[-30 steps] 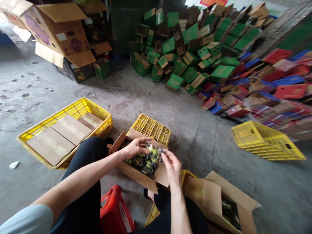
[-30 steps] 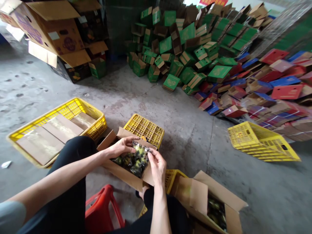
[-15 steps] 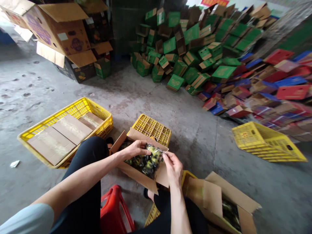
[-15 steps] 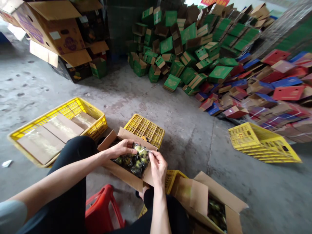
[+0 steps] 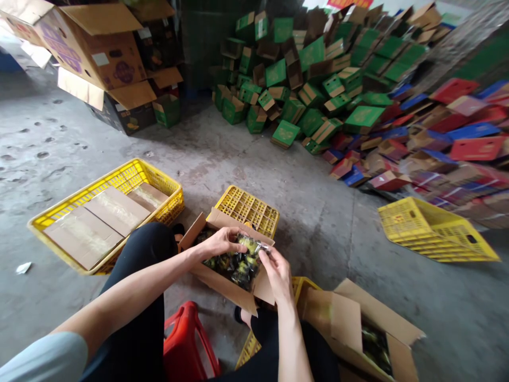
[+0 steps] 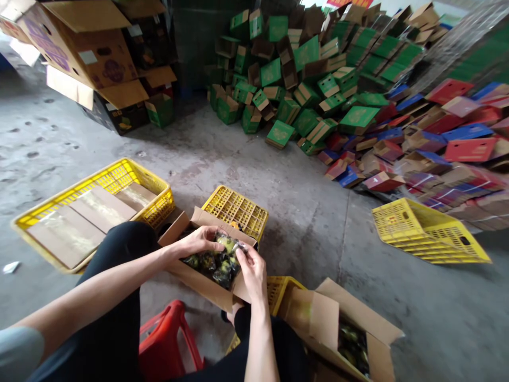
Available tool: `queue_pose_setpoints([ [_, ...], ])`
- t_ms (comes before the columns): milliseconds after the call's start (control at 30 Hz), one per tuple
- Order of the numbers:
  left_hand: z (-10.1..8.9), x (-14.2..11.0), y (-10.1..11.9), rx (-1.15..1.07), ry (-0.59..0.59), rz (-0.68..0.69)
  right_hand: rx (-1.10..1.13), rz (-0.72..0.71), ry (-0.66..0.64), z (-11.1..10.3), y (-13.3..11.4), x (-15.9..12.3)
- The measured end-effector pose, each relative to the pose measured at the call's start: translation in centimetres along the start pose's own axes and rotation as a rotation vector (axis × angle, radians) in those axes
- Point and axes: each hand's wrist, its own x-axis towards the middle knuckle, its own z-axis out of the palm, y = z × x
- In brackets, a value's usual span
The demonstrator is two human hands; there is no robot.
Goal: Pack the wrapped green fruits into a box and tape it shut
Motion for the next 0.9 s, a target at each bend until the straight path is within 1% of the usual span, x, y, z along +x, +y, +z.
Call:
queue_pose_setpoints([
  [100, -0.6, -0.1, 0.8, 0.125, 0.000, -0.008, 0.024, 0.001, 0.024, 0.0, 0.0, 0.0],
  [200, -2.0, -0.2, 1.9, 0.302, 0.050, 0.051, 0.045, 0.007, 0.020, 0.0, -0.1, 0.0],
  [267, -3.0, -0.4, 2.7, 0.497, 0.099, 0.084, 0.041, 0.017, 0.005, -0.1, -0.2, 0.1],
  [333, -3.9, -0.8, 3.3, 0.741, 0.132, 0.069, 0.014, 0.019, -0.018, 0.0, -0.2, 0.0],
  [433, -4.8, -1.7, 3.7, 1.087, 0.136, 0.042, -0.143, -0.041, -0.090, 0.4, 0.0, -0.1],
  [533, -5.2, -2.1, 3.4, 1.317, 0.117, 0.033, -0.344, -0.152, -0.191, 1.3, 0.7, -0.3],
  [633, -5.2, -1.9, 2.7, 1.423, 0.083, -0.005, -0.509, -0.242, -0.289, 2.6, 2.0, -0.7],
  [767, -4.8, -1.4, 1.8, 1.430, 0.041, -0.019, -0.707, -0.254, -0.368, 3.7, 4.1, -1.4],
  [833, -4.6, -1.4, 1.6, 1.418, 0.021, -0.016, -0.747, -0.261, -0.396, 3.9, 4.9, -1.6],
  [900, -4.4, -1.5, 1.7, 1.419, 0.015, -0.015, -0.740, -0.286, -0.397, 4.1, 5.3, -1.7],
])
